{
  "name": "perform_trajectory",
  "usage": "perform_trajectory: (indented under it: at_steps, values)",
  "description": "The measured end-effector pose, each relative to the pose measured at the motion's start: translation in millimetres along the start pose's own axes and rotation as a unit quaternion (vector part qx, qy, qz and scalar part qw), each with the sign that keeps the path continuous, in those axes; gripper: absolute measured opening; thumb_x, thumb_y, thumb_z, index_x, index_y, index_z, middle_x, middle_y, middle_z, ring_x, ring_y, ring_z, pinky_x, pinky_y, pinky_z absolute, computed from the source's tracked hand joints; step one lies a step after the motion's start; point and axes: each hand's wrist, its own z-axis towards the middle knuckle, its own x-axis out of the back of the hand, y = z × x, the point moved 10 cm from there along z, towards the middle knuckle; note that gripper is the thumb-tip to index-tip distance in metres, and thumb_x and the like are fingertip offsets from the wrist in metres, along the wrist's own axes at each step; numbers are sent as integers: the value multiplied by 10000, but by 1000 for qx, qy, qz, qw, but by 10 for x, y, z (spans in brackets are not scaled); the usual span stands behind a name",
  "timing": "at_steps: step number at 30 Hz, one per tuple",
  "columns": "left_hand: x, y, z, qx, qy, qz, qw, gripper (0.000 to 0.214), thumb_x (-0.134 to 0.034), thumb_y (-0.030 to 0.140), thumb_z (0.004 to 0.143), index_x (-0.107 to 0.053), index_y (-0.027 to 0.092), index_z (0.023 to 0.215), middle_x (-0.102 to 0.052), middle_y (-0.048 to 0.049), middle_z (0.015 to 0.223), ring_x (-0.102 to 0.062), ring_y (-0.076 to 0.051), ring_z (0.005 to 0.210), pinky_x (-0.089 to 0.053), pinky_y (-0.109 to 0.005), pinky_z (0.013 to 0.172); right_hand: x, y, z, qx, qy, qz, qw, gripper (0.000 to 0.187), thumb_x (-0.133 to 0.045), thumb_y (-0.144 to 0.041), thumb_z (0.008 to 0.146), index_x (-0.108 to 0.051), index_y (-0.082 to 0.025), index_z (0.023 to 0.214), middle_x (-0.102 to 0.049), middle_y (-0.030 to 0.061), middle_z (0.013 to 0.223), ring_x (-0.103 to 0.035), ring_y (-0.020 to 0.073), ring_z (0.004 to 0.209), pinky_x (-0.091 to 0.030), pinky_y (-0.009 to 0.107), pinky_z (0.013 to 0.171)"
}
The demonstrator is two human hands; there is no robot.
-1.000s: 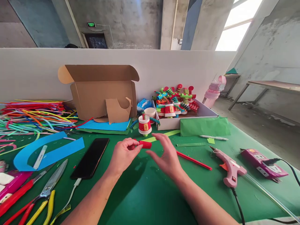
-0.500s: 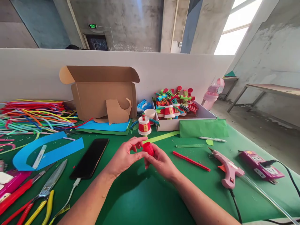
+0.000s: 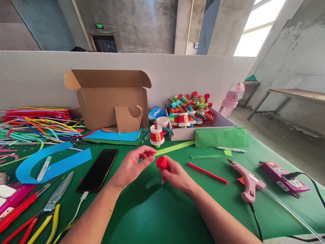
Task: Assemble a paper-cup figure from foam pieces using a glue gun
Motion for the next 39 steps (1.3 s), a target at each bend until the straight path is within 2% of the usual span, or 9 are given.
perform_trajectory:
  at_steps: [3, 6, 11, 15, 18, 20, 23, 28, 39]
  values:
    - [23, 93, -12, -36, -20, 21, 999, 206, -663, 335, 813, -728, 239, 983, -682, -58, 1006, -602, -191, 877, -501, -314, 816, -27, 56, -29, -39, -37, -24, 998, 82, -558, -138, 726, -516, -205, 744, -478, -82, 583, -495, 79, 466, -430, 196, 461]
    - [-81, 170, -33, -68, -65, 57, 994, 161, -650, 249, 796, -759, 257, 914, -696, -52, 976, -615, -195, 892, -501, -308, 815, -68, 120, -46, -54, -65, -26, 996, 164, -541, -99, 679, -574, -205, 800, -494, -84, 576, -503, 83, 450, -427, 185, 437]
    - [-176, 113, -37, -65, -87, 113, 988, 182, -589, 172, 770, -744, 253, 819, -712, -25, 843, -615, -189, 847, -491, -305, 812, -85, 189, -48, -73, -77, -61, 993, 198, -527, -83, 668, -592, -201, 813, -480, -85, 565, -501, 83, 440, -410, 177, 413]
    - [-46, 51, 4, -44, -27, 117, 992, 177, -566, 178, 755, -730, 238, 729, -689, -15, 767, -609, -172, 758, -478, -270, 715, -15, 61, -28, -51, -46, -43, 997, 189, -639, -144, 704, -600, -194, 882, -577, -52, 681, -558, 100, 541, -461, 210, 506]
    - [73, 73, 21, -51, 37, 86, 994, 106, -626, 230, 744, -726, 231, 707, -682, -18, 754, -605, -169, 730, -480, -256, 674, 110, -105, -5, 6, 22, 40, 999, 411, -773, -279, 690, -600, -202, 1055, -655, 40, 1027, -633, 126, 723, -506, 247, 638]
    - [93, 96, 18, -66, 64, 68, 993, 88, -651, 247, 740, -724, 228, 695, -679, -24, 751, -608, -170, 729, -488, -256, 669, 133, -140, 4, 27, 43, 95, 994, 507, -830, -343, 644, -593, -216, 1074, -637, 63, 1131, -657, 153, 821, -525, 277, 711]
    - [60, 126, -5, -100, 86, 58, 989, 98, -647, 222, 754, -737, 232, 716, -670, -25, 766, -614, -168, 745, -495, -256, 684, 107, -121, 15, 38, 52, 127, 990, 542, -876, -377, 573, -610, -220, 1018, -669, 39, 1022, -659, 176, 846, -533, 300, 746]
    - [-11, 177, -55, -142, 108, 83, 980, 122, -646, 159, 756, -738, 238, 753, -649, -10, 764, -607, -153, 736, -491, -246, 696, 153, -94, 0, 35, 96, 82, 991, 413, -857, -419, 577, -663, -193, 864, -679, 5, 815, -618, 162, 736, -517, 301, 703]
    - [-55, 168, -40, -135, 79, 102, 982, 104, -626, 164, 785, -712, 223, 797, -646, -7, 768, -595, -150, 731, -478, -243, 703, 222, -47, 8, 17, 116, 48, 992, 345, -833, -409, 592, -695, -159, 787, -681, 6, 725, -570, 138, 647, -446, 270, 624]
